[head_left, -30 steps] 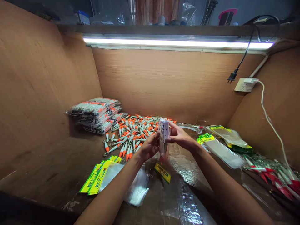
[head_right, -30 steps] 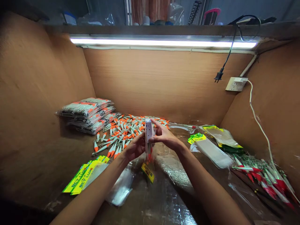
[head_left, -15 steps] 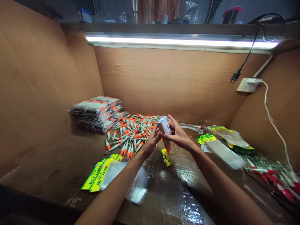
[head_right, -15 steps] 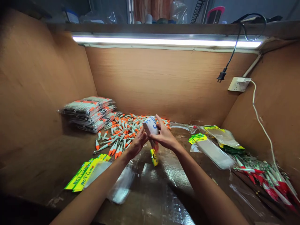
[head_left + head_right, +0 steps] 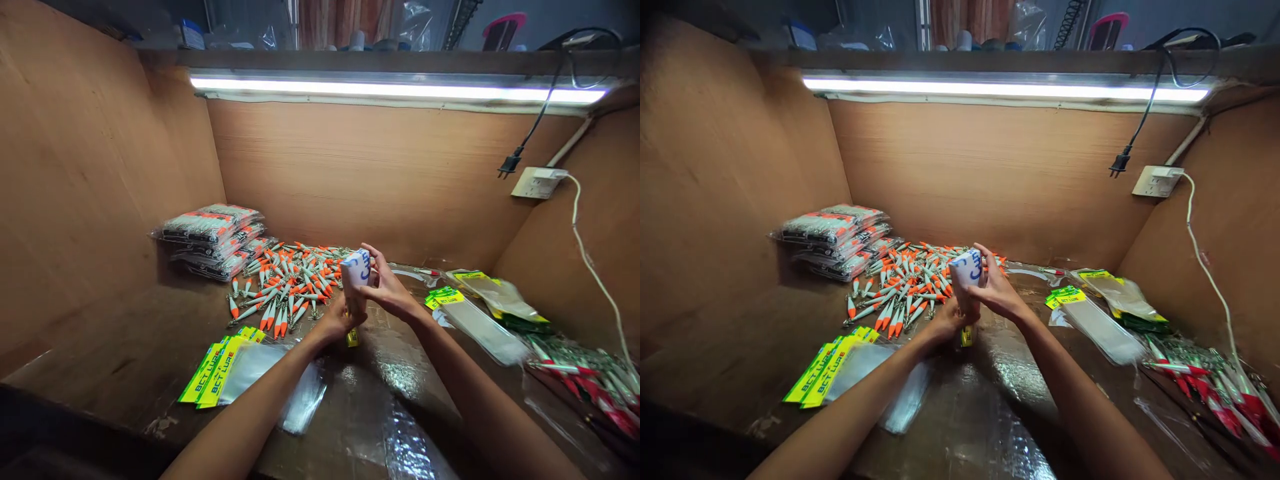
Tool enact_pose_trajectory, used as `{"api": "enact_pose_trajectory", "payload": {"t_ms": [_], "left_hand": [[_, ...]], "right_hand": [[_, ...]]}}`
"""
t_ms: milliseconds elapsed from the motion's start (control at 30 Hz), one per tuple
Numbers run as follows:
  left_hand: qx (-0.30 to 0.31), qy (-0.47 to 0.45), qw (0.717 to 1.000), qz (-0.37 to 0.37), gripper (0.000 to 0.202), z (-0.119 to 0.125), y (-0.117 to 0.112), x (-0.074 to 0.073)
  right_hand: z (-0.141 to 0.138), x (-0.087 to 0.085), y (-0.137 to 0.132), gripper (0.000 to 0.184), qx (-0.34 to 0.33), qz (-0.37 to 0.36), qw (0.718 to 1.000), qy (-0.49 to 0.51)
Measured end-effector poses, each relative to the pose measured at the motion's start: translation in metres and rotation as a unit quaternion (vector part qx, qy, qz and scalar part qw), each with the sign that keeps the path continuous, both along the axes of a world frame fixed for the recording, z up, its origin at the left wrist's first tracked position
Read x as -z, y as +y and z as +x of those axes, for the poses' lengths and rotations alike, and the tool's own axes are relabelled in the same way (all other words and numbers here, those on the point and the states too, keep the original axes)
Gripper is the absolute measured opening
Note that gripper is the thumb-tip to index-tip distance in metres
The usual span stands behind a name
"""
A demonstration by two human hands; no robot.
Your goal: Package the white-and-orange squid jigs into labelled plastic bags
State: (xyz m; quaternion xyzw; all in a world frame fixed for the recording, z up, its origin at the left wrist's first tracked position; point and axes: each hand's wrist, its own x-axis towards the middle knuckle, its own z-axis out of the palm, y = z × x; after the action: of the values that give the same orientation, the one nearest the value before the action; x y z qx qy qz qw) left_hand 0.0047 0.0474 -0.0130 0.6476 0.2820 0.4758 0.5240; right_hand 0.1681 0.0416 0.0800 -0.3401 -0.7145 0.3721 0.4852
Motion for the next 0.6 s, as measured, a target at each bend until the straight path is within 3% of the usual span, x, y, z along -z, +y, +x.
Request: {"api": "enact_pose_trajectory", "payload": {"t_ms": [100, 167, 300, 400, 600], "left_hand": [[0.012, 0.019, 1.0, -0.017, 0.015, 0.0, -0.001, 0.001], [0.04, 0.031, 0.998, -0.022, 0.012, -0.001, -0.003, -0.001], [0.13, 0.048, 0.99, -0.039, 0.019, -0.002, -0.011, -0.011], [0.2, 0.018, 0.976, -0.088, 0.031, -0.001, -0.016, -0.015], [0.179, -0.057, 0.976, -0.112, 0.043, 0.004, -0.014, -0.009]], "right_hand": [[0.005, -0.003, 0.005, 0.073, 0.07, 0.032, 0.997, 0.005], [0.007, -0.004, 0.007, 0.071, 0.052, 0.005, 0.998, 0.031], [0.011, -0.005, 0.007, 0.057, -0.035, -0.076, 0.994, 0.074], [0.012, -0.004, 0.009, 0.043, -0.04, -0.095, 0.986, 0.132], [0.008, 0.0, 0.013, 0.044, 0.019, -0.091, 0.975, 0.201]]}}
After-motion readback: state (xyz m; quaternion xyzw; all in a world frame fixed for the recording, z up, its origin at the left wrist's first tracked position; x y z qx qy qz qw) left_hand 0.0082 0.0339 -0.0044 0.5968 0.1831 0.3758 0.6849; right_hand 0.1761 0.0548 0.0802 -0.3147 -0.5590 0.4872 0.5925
